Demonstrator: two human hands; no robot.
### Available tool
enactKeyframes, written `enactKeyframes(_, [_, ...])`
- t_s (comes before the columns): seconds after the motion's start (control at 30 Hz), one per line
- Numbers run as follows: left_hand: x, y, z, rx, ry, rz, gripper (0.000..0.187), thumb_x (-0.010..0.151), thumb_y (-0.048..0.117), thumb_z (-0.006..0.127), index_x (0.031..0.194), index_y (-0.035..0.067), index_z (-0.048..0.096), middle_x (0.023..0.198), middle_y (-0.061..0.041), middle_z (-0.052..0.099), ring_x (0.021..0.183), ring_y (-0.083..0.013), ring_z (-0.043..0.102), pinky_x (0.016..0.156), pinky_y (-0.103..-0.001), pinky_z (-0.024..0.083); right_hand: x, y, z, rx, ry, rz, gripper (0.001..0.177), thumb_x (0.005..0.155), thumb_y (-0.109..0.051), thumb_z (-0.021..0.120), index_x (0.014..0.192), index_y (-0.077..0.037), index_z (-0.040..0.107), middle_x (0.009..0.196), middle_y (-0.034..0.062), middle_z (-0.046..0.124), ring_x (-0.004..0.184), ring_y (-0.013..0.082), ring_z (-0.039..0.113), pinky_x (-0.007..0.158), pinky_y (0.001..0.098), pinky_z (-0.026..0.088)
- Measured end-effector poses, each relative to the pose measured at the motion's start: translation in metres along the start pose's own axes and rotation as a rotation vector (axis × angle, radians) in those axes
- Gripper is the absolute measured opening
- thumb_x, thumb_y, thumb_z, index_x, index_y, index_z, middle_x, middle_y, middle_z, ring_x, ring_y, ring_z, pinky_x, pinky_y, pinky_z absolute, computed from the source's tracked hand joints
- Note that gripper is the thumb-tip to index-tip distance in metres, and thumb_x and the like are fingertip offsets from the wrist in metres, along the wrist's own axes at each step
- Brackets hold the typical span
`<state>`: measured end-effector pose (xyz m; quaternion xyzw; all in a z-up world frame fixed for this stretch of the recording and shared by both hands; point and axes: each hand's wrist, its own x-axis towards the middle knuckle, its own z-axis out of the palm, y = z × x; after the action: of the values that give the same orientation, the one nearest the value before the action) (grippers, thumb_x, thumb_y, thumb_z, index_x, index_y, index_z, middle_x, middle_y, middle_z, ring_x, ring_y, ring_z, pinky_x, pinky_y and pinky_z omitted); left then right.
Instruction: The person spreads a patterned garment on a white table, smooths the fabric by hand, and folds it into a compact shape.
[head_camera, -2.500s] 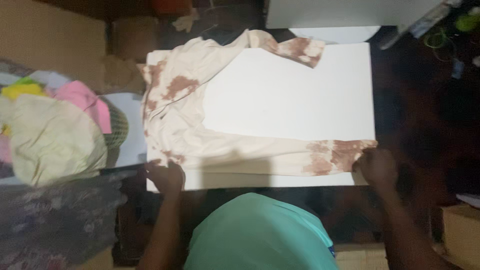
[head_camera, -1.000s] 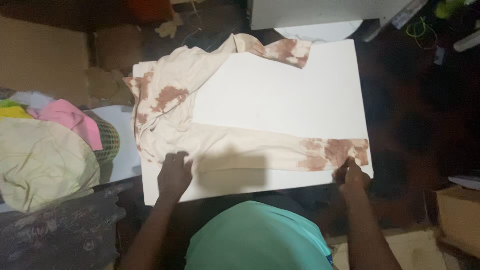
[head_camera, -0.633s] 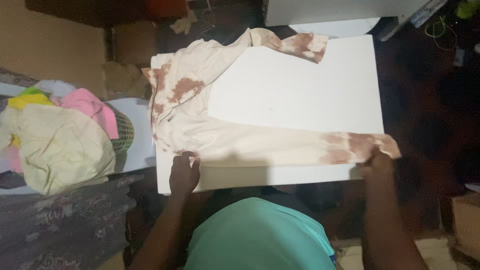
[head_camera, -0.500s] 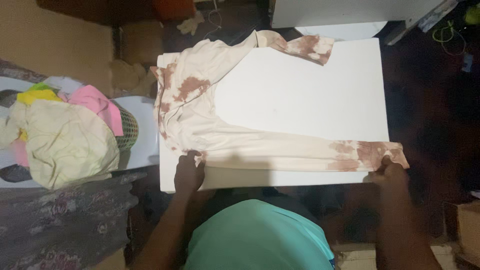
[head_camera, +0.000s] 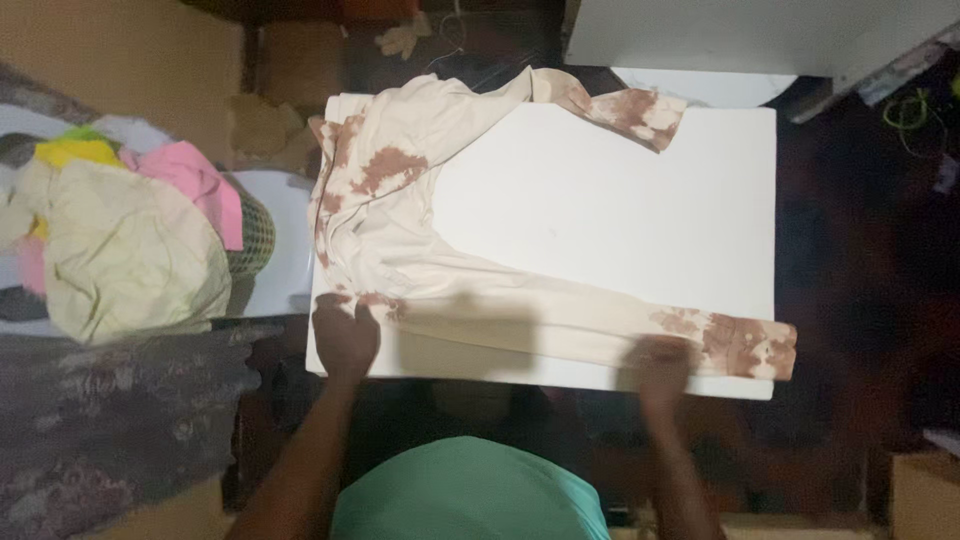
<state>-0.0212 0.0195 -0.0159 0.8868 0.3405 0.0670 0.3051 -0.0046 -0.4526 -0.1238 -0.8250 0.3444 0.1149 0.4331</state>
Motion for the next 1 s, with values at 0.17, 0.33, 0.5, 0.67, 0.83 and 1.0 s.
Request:
enactKeyframes(0.17, [0.063,0.025,-0.007,0.026,-0.05,0.557,0.016,0.091,0.011,0.068,0.103,0.003,0.074,0.1,-0.02,0.071,0.092,-0.039,0.066,0.083,-0.045,0.051,-0.152,-0.117,0.084,0.114,-0.742,0.071,0.035,0.102,-0.036,0.051,0.107,-0.005,0.066,0.089,0.0087,0.07,0.078,0.0169,0.068,0.073,0.031,0.059])
enactKeyframes(0.33, [0.152,0.079,0.017,-0.149,-0.357,1.186,0.015,0.1,0.014,0.06,0.1,0.008,0.074,0.101,-0.013,0.075,0.096,-0.0327,0.069,0.092,-0.046,0.051,-0.224,-0.191,0.193,0.522,-0.636,0.579,0.042,0.105,-0.037,0.053,0.104,0.003,0.063,0.079,0.012,0.066,0.065,0.0183,0.064,0.062,0.0315,0.058])
enactKeyframes(0.5, [0.191,0.112,0.056,0.044,-0.832,1.279,0.022,0.098,0.027,0.062,0.1,0.011,0.077,0.095,-0.012,0.076,0.09,-0.0349,0.068,0.087,-0.049,0.051,-0.242,-0.195,0.323,1.12,-0.166,0.563,0.016,0.098,-0.004,0.064,0.086,0.003,0.055,0.07,0.0122,0.06,0.055,0.0191,0.055,0.048,0.034,0.046])
enactKeyframes(0.67, [0.2,0.116,0.088,0.67,-1.124,1.272,0.037,0.094,0.049,0.063,0.106,0.017,0.075,0.094,-0.011,0.074,0.097,-0.0353,0.062,0.086,-0.053,0.046,-0.264,-0.24,0.353,0.965,0.134,0.805,0.025,0.094,-0.001,0.067,0.108,-0.001,0.047,0.084,0.0163,0.062,0.065,0.0208,0.058,0.056,0.0351,0.05])
enactKeyframes(0.83, [0.237,0.086,0.111,-0.035,-1.171,1.073,0.039,0.106,0.038,0.051,0.095,0.004,0.067,0.092,-0.019,0.067,0.09,-0.0381,0.064,0.083,-0.049,0.05,-0.267,-0.245,0.351,1.002,0.125,0.603,0.045,0.089,0.005,0.061,0.123,-0.005,0.034,0.09,0.0201,0.062,0.07,0.0225,0.06,0.061,0.0361,0.055])
enactKeyframes(1.0, [0.246,0.083,0.099,0.134,-0.994,1.08,0.043,0.104,0.045,0.058,0.092,0.004,0.065,0.083,-0.018,0.067,0.085,-0.039,0.066,0.076,-0.05,0.049,-0.273,-0.239,0.363,0.892,0.141,0.375,0.04,0.088,0.004,0.063,0.118,-0.002,0.037,0.083,0.0197,0.064,0.068,0.023,0.063,0.061,0.0362,0.054])
